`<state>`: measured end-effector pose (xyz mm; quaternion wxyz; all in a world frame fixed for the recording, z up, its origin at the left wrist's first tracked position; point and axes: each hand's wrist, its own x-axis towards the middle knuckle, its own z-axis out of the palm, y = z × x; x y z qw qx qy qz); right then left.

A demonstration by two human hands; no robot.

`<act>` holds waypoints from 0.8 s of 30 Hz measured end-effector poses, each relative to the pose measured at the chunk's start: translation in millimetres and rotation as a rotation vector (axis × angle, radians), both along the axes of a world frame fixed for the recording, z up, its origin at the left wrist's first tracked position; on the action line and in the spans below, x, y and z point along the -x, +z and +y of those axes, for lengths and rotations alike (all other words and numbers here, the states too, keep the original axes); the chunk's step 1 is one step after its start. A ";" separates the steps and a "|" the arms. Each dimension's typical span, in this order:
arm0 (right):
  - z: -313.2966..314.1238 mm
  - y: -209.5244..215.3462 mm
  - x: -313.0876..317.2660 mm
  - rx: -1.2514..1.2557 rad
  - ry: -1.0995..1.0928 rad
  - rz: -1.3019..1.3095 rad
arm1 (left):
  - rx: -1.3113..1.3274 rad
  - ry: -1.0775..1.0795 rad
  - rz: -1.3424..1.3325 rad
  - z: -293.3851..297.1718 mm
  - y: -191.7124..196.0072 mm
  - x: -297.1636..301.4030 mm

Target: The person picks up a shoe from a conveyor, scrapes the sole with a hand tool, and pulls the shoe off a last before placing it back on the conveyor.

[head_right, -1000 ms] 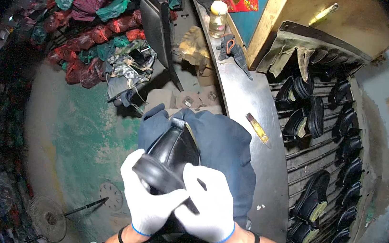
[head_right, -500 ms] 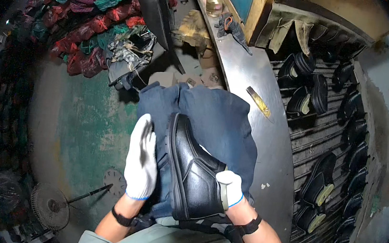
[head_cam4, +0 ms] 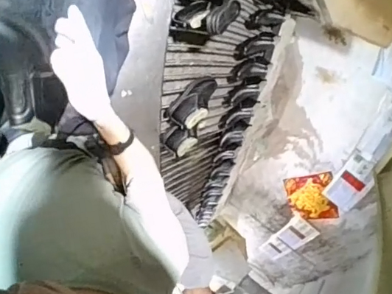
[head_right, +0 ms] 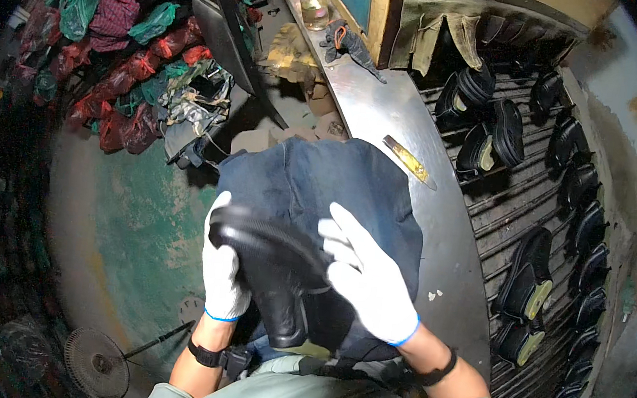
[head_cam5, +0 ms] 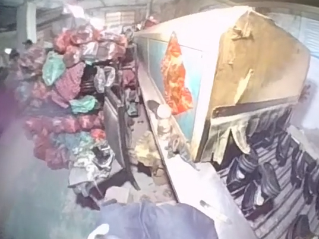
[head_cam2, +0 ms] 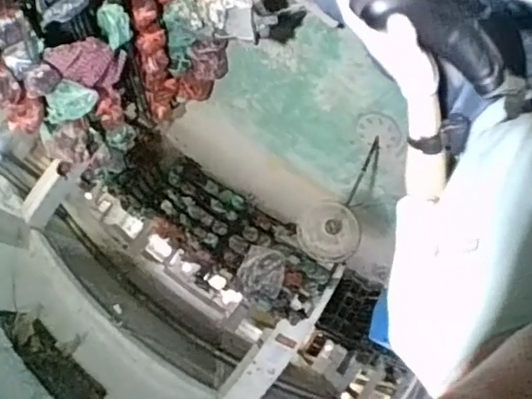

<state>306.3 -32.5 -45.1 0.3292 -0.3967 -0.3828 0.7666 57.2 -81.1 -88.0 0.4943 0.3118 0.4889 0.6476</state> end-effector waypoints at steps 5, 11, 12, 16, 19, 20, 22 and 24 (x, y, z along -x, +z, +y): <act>-15.6 -10.4 49.7 -1.066 0.345 -0.515 | -0.016 0.048 0.319 0.2 -12.6 23.4; -55.9 -35.4 -11.6 -0.938 0.545 -0.398 | 0.021 0.177 0.167 -32.6 -36.3 47.2; -53.6 -32.6 -23.7 -0.822 0.600 -0.479 | 0.032 0.173 0.152 -31.6 -32.6 46.7; -52.9 -25.2 -2.3 -0.853 0.537 -0.606 | 0.037 0.247 0.065 -29.6 -36.8 45.8; -66.6 -30.1 21.2 -0.956 0.519 -0.795 | 0.017 0.234 0.409 -12.3 -26.7 22.6; -66.3 -30.4 21.6 -0.964 0.491 -0.866 | 0.000 0.221 0.402 -4.9 -23.5 16.8; -67.0 -31.0 17.7 -0.969 0.379 -0.834 | 0.012 0.243 0.596 10.6 -16.7 1.5; -57.7 -19.0 8.8 -0.799 0.409 -0.765 | -0.003 0.286 0.705 22.7 0.3 -15.8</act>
